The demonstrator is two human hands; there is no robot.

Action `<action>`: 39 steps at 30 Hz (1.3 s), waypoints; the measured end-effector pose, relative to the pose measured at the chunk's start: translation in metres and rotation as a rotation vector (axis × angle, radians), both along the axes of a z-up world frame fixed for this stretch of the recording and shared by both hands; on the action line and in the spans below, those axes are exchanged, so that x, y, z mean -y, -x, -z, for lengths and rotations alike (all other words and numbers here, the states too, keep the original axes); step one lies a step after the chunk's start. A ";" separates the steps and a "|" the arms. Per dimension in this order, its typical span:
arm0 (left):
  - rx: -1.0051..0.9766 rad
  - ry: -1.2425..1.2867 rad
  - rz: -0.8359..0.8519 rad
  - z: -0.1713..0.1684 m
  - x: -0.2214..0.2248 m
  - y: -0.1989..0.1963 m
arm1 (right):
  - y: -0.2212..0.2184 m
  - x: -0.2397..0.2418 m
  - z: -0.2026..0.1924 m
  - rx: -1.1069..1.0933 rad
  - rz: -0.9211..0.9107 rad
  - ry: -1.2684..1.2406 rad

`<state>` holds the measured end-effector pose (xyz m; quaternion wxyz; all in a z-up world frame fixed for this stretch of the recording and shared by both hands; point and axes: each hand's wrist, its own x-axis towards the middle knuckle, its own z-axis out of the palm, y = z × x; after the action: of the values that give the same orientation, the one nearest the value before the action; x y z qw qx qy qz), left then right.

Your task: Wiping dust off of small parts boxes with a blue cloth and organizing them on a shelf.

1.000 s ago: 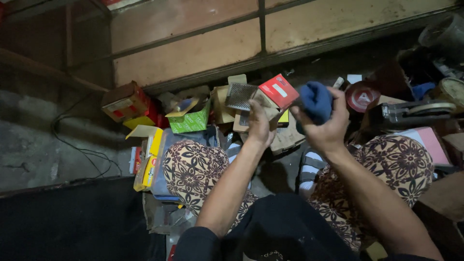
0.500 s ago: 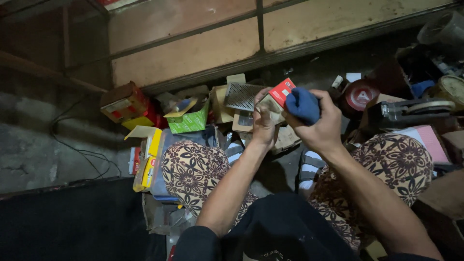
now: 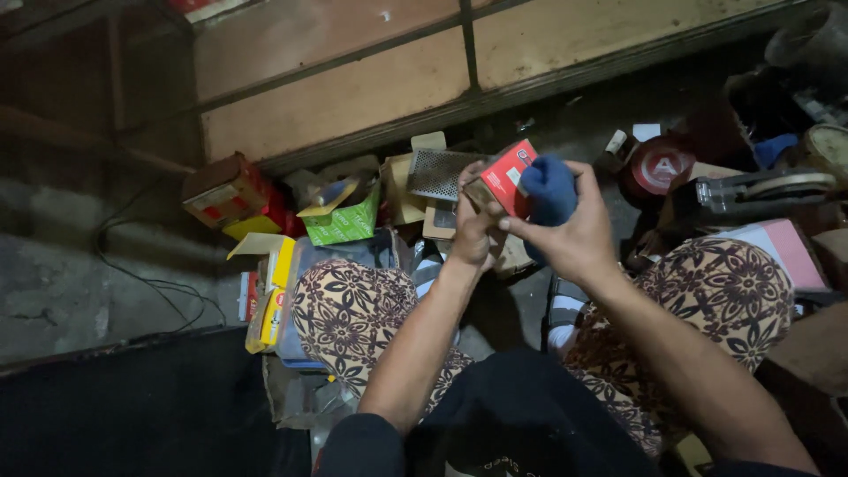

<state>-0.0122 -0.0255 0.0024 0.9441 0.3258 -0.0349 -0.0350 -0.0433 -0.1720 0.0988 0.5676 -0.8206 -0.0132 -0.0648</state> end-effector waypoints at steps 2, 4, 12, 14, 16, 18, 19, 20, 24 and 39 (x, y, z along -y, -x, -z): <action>-0.027 0.061 0.024 0.010 -0.001 0.000 | 0.000 0.000 0.004 0.026 -0.002 0.005; -0.065 0.024 0.002 0.027 -0.001 -0.001 | 0.001 0.000 0.007 0.087 -0.012 0.035; -0.194 0.295 0.163 -0.005 -0.006 -0.004 | -0.011 0.017 0.028 0.022 0.070 -0.481; -0.249 0.323 0.137 -0.017 -0.005 -0.003 | -0.020 0.034 0.031 -0.021 0.195 -0.620; -0.380 0.409 0.111 -0.010 -0.008 -0.006 | -0.027 0.051 0.024 -0.104 0.175 -1.100; -0.340 0.422 0.165 0.001 -0.009 -0.004 | -0.030 0.062 0.026 -0.019 0.068 -1.148; -0.297 0.436 0.217 0.007 -0.009 -0.004 | -0.032 0.068 0.027 0.068 -0.041 -1.192; -0.297 0.437 0.218 0.005 -0.008 -0.003 | -0.032 0.070 0.030 0.069 -0.041 -1.190; -0.328 0.435 0.282 -0.002 -0.005 -0.004 | -0.030 0.063 0.016 0.136 0.132 -1.135; -0.192 0.376 0.392 0.000 -0.009 -0.002 | -0.018 0.056 0.012 0.370 0.098 -0.345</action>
<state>-0.0101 -0.0166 0.0020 0.9622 0.1274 -0.0135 -0.2404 -0.0249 -0.2275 0.0873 0.6833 -0.6854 -0.0658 -0.2429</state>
